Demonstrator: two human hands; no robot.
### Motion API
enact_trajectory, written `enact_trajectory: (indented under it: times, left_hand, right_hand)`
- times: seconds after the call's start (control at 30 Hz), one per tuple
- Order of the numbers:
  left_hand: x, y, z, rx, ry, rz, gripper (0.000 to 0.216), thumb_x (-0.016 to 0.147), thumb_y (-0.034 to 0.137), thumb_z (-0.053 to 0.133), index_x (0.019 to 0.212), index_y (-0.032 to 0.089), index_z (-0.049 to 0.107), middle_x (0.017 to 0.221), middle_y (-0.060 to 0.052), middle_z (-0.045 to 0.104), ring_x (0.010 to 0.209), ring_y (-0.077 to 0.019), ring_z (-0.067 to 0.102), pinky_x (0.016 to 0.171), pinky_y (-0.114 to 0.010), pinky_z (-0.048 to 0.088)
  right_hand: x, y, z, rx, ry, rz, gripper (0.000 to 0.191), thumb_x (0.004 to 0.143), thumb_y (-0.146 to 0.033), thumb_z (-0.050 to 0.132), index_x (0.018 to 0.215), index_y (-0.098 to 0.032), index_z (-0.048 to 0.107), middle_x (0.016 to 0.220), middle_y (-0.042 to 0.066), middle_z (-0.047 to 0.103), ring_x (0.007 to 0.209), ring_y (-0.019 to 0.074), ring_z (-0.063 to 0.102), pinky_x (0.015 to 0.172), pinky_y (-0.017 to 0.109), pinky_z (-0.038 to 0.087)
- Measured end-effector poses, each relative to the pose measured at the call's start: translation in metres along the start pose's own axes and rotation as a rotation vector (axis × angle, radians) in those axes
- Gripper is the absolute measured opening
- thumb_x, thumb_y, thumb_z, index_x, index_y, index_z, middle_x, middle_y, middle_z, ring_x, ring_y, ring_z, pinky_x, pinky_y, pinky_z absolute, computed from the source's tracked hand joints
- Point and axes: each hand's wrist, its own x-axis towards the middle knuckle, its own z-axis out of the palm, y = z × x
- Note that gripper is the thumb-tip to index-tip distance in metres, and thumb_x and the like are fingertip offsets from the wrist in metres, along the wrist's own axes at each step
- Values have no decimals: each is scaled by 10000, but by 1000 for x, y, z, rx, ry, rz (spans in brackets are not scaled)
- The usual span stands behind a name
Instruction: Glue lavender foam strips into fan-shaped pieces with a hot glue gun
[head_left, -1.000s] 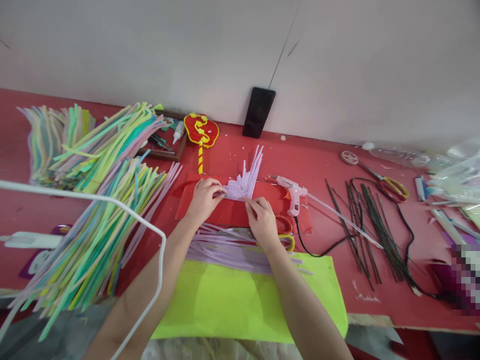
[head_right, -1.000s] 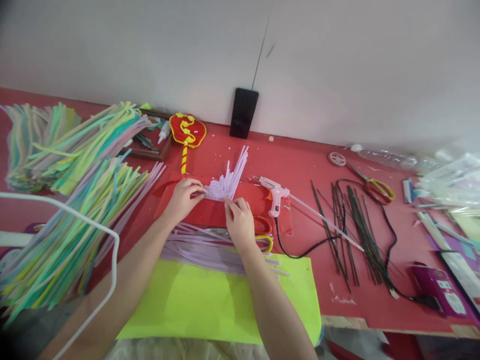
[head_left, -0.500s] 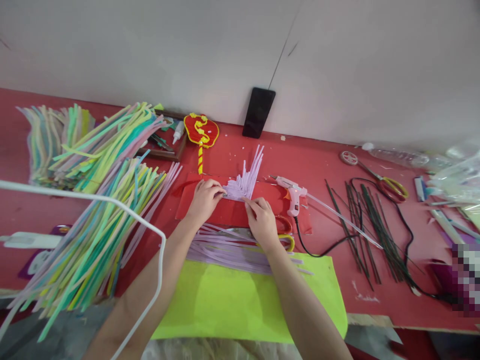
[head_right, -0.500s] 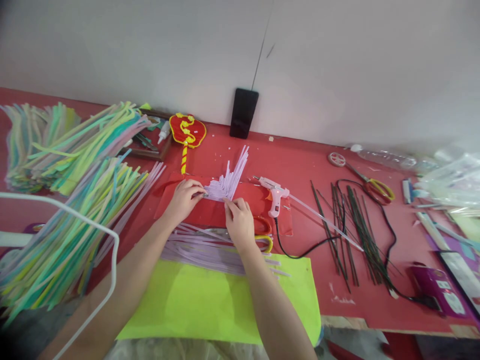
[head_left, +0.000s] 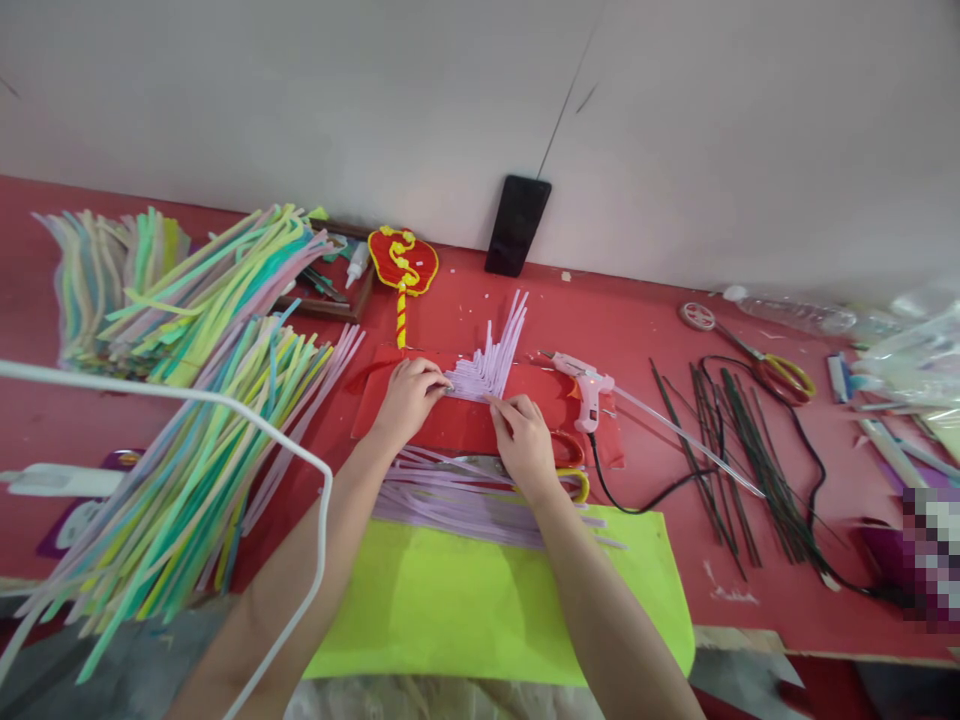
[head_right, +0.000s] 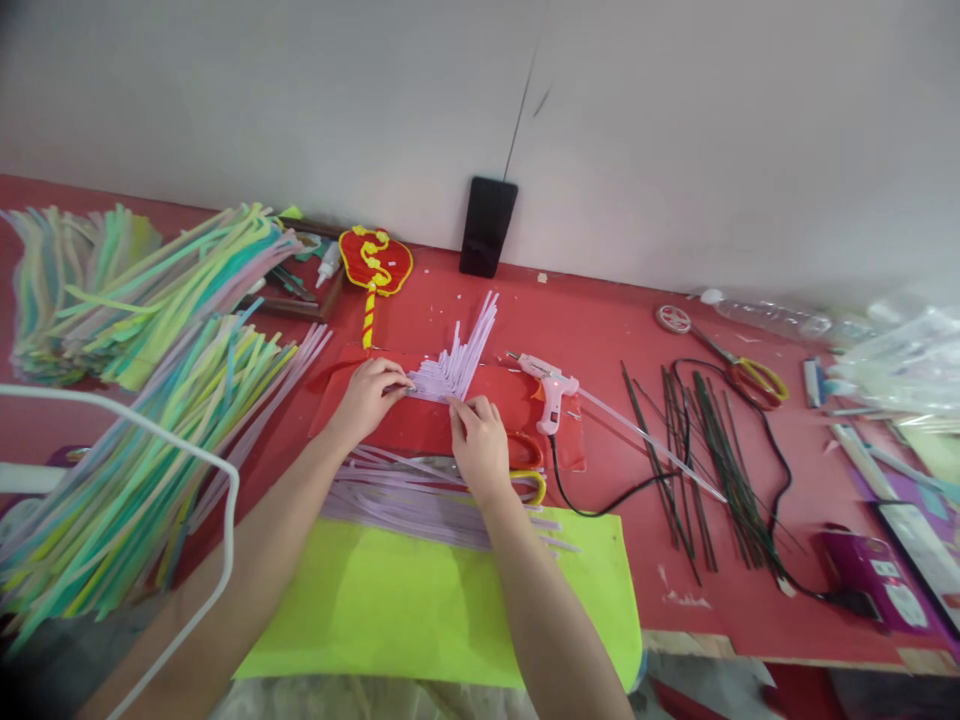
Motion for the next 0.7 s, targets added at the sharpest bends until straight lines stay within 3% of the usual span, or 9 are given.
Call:
enact_trajectory:
  times: [0.37, 0.5, 0.7]
  left_hand:
    - [-2, 14, -9, -26, 100, 3, 158, 868, 191, 531, 923, 201, 678, 929, -53, 627, 928, -193, 579, 925, -389, 443]
    - [-7, 30, -9, 47, 24, 66, 192, 859, 162, 531, 966, 241, 669, 997, -42, 621, 975, -196, 572, 1035, -457, 361]
    - [-12, 39, -3, 95, -39, 132, 235, 871, 155, 509, 1033, 255, 647, 1042, -36, 614, 1024, -186, 573, 1083, -456, 306]
  right_hand:
    - [1, -2, -3, 96, 33, 18, 329, 940, -278, 405, 1141, -224, 660, 837, 56, 549, 816, 188, 518, 808, 335, 461]
    - [2, 0, -5, 113, 70, 51, 326, 939, -265, 394, 1123, -227, 660, 854, 59, 553, 839, 193, 525, 824, 343, 458]
    - [3, -1, -5, 60, 14, 5, 317, 938, -251, 394, 1077, -231, 678, 893, 75, 574, 864, 206, 522, 827, 363, 454]
